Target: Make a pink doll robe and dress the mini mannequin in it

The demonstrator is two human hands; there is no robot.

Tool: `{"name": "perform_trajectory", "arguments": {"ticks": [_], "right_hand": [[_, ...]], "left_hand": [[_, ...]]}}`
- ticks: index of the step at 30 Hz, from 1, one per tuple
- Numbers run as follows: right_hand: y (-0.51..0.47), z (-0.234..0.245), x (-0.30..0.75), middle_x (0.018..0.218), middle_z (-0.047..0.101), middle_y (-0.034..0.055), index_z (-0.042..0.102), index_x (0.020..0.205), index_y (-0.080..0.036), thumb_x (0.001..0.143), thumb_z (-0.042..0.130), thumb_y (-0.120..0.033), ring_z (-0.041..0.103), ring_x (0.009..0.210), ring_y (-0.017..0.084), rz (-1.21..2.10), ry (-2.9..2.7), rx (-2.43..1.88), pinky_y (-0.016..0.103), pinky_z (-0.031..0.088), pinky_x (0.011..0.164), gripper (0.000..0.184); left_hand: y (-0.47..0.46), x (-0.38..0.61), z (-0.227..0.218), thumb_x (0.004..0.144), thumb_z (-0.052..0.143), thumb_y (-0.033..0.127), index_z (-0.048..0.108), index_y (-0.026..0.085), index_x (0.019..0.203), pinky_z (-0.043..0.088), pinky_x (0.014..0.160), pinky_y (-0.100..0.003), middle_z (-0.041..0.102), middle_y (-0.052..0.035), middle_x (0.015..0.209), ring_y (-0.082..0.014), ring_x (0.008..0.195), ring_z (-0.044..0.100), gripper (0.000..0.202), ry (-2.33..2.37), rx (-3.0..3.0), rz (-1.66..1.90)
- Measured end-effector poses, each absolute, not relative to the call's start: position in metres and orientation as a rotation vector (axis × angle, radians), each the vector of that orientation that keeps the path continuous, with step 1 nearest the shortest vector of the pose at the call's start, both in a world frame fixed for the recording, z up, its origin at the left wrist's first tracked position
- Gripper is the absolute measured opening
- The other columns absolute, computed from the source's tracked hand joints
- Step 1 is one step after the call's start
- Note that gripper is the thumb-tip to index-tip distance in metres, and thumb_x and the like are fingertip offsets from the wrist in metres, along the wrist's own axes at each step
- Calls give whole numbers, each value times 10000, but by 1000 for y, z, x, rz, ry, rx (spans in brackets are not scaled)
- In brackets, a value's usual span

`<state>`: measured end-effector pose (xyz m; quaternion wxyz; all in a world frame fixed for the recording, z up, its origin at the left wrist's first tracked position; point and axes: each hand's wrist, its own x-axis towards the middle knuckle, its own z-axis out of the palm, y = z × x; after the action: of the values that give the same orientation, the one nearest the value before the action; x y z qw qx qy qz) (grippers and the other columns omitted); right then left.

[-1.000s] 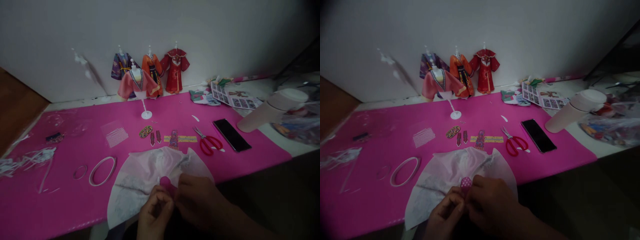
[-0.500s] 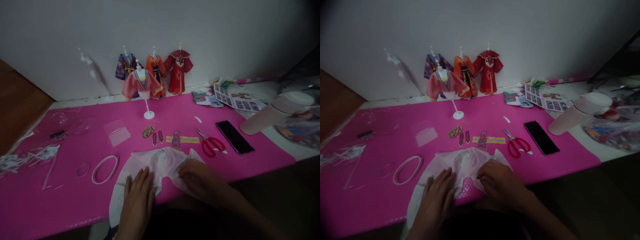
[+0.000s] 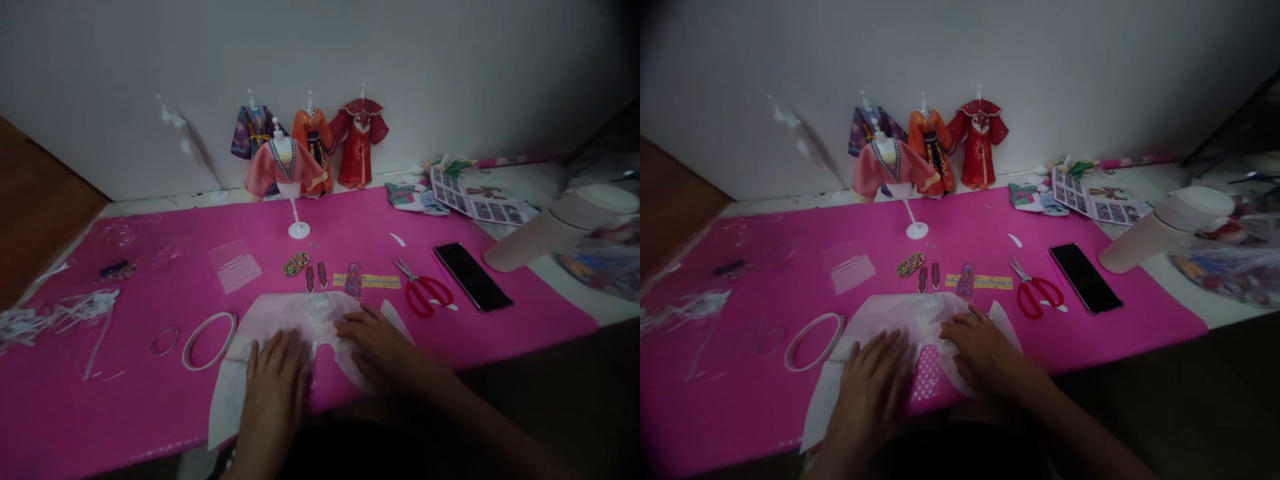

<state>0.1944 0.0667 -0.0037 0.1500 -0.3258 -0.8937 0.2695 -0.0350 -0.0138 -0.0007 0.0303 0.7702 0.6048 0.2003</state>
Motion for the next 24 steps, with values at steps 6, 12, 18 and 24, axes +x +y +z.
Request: {"name": "perform_trajectory", "arguments": {"ticks": [6,12,18,24], "right_hand": [[74,17,189,1022,670,79,612,955,-196,803,583,-139,611,952,209,850,-2321,-1015,353,488,822,165],[86,25,173,762,612,-13,621,735,-183,791,590,-91,558,676,117,972,-2428,-1075,225,387,611,112],[94,22,167,765,631,-8,611,744,-182,814,557,-94,542,710,134,988,-2598,-1025,243,343,629,124],[97,18,165,805,613,12,602,741,-177,853,535,-103,524,741,146,951,-2701,-1023,260,345,659,150]], "left_hand": [[-38,17,-3,827,523,107,616,159,1216,509,986,-546,688,-138,1228,-313,1137,634,403,1509,2519,556],[-45,34,-12,805,592,155,534,83,1304,519,969,-623,639,-206,1304,-389,1213,592,508,1515,2519,392],[-47,34,-13,800,633,162,517,88,1331,493,986,-675,588,-224,1369,-414,1255,556,550,1539,2480,372],[-45,37,-11,763,658,127,549,88,1301,492,958,-712,593,-236,1364,-437,1229,577,550,1566,2434,373]]}}
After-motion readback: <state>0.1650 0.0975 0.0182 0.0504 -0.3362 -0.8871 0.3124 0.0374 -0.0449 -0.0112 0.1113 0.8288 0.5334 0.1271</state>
